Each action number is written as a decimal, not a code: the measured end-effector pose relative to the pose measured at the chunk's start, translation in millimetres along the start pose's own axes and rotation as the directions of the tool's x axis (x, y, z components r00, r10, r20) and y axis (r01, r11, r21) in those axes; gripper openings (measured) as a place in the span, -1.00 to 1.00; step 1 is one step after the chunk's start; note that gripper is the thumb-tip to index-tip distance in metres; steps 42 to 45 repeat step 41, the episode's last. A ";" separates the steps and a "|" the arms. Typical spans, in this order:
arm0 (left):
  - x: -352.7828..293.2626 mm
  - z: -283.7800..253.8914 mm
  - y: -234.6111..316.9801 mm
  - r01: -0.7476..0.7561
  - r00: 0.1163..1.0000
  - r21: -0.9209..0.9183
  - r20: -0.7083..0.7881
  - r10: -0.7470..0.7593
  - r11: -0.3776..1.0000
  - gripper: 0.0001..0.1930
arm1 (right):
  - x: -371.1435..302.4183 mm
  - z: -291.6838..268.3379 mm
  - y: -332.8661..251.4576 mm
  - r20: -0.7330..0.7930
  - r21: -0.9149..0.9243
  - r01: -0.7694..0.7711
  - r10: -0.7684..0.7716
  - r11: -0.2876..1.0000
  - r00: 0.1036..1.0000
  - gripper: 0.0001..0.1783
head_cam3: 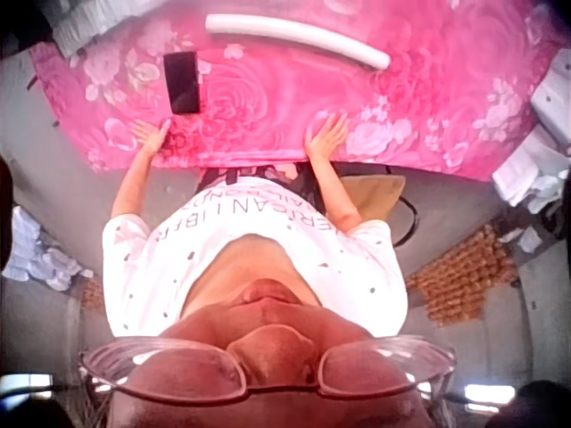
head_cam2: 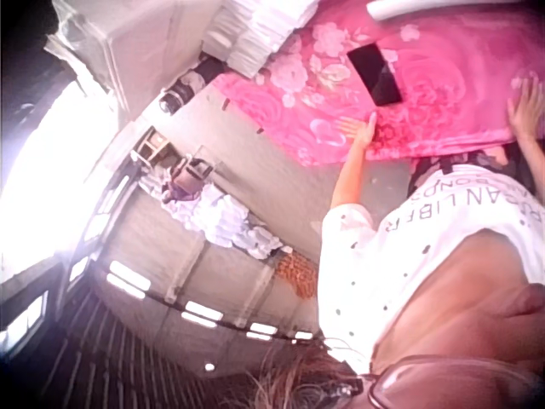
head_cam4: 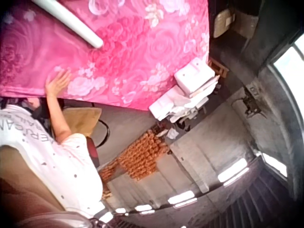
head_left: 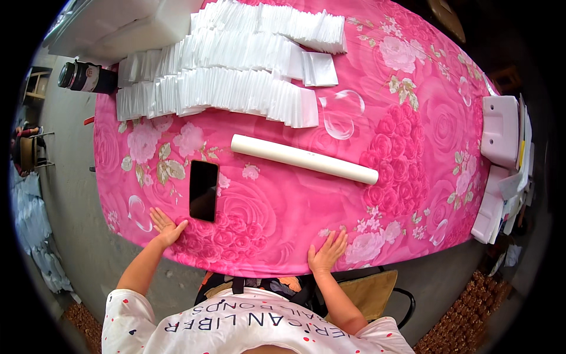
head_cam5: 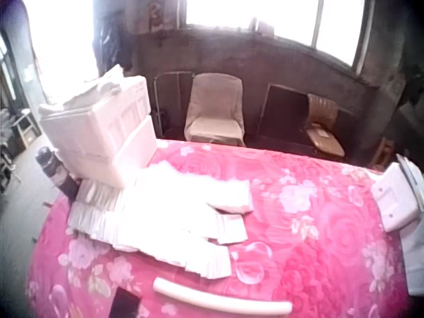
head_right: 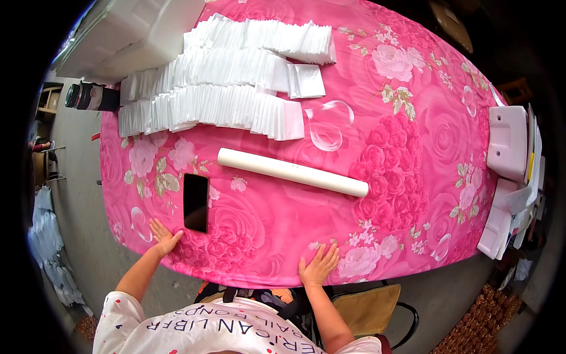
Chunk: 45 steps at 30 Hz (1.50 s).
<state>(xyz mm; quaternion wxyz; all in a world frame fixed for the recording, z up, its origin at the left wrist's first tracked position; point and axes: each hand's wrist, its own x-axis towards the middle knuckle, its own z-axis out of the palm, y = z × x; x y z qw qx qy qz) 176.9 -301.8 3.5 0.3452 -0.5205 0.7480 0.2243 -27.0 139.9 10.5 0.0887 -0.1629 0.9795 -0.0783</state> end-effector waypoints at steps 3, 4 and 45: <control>-3.0 -1.6 2.2 0.006 1.000 0.035 0.010 -0.007 0.999 0.28 | -0.8 -0.3 1.6 0.031 0.001 0.002 -0.002 1.000 1.000 -0.02; -3.6 -2.0 1.6 -0.002 1.000 0.035 -0.002 0.002 0.999 0.30 | -1.4 0.6 1.9 0.033 0.006 0.004 -0.004 1.000 0.999 -0.01; -15.6 -55.0 11.1 -0.251 0.968 0.448 0.131 0.216 0.858 0.50 | -50.4 0.8 -101.9 0.524 0.008 -0.429 0.362 0.903 0.771 0.51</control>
